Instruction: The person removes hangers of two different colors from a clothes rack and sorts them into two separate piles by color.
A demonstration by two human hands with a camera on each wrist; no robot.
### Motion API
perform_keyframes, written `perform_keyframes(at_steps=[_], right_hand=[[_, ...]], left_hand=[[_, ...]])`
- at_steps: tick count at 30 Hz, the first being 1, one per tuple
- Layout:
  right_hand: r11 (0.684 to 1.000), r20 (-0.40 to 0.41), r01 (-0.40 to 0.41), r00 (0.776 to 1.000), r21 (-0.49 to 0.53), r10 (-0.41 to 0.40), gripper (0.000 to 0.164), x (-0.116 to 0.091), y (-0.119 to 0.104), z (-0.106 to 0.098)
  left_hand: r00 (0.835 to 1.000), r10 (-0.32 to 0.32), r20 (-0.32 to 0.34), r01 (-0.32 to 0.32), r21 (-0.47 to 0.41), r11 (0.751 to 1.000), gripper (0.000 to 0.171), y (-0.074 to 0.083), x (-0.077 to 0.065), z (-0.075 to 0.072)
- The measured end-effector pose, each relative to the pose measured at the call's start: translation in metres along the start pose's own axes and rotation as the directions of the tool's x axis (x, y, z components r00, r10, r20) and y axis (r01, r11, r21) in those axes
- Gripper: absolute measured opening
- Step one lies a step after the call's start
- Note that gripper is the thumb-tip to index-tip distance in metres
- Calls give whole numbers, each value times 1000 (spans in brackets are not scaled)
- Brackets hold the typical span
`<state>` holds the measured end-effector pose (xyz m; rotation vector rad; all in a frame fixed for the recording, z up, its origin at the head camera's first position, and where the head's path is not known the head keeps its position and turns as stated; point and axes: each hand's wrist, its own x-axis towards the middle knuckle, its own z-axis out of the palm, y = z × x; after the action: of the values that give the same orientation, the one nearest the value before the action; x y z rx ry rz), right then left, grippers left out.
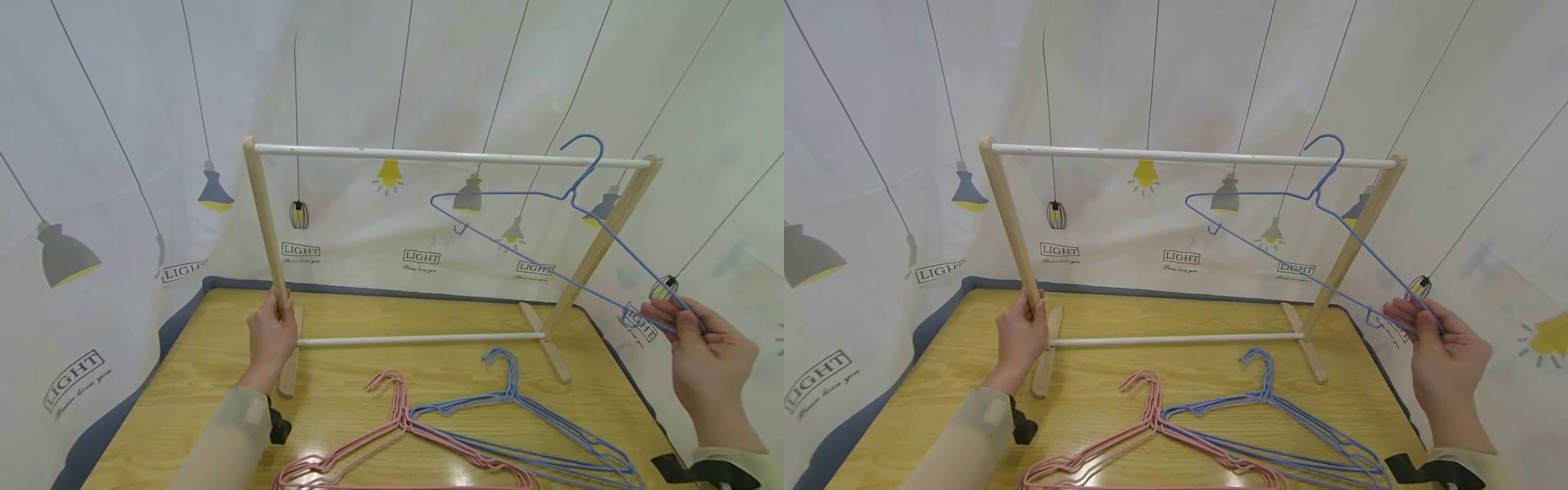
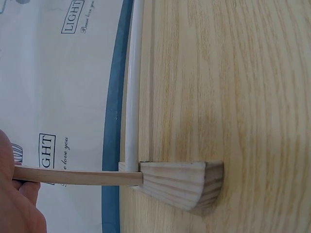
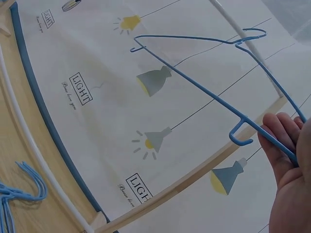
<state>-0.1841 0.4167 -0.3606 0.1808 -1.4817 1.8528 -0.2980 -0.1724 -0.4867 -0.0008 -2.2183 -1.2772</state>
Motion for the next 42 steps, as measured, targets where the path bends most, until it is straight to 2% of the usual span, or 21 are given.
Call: perform_keyframes(at_steps=[5,11,13,16,18,21,26,30,33,37,40,42], right_hand=[[998,-16,11,1000,56,-10,34,2,-9,2],[992,-71,-50,996,117,58,37,1,-22,4],[989,-66,-62,995,133,71,37,-2,-25,3],[986,-5,-79,997,148,81,34,-7,-28,-4],[985,67,-70,996,160,60,32,-11,-29,-10],[982,165,-58,986,178,29,31,-16,-29,-20],[979,264,-66,964,193,13,33,-22,-26,-39],[985,346,-103,937,141,49,36,-28,-19,-62],[979,396,-164,912,121,104,39,-31,-12,-82],[942,422,-320,872,105,249,41,-36,-2,-107],[897,404,-439,831,54,382,41,-43,6,-123],[873,385,-488,807,6,448,39,-48,11,-132]], left_hand=[[1000,7,-5,-7,6,1000,26,0,-1,0],[1000,21,-20,-20,12,1000,25,0,-1,0],[999,23,-26,-23,9,1000,25,0,-1,0],[999,25,-30,-25,7,1000,25,-1,-1,0],[999,26,-32,-26,7,1000,25,-2,-1,1],[999,28,-34,-27,11,1000,26,-3,-1,1],[999,38,-38,-38,10,999,26,-3,0,1],[998,41,-43,-41,12,999,26,-1,0,1],[998,38,-43,-37,17,999,26,-1,0,1],[999,32,-38,-31,13,999,26,0,0,1],[999,23,-30,-23,6,1000,26,1,0,1],[999,17,-28,-17,2,1000,26,2,-1,1]])
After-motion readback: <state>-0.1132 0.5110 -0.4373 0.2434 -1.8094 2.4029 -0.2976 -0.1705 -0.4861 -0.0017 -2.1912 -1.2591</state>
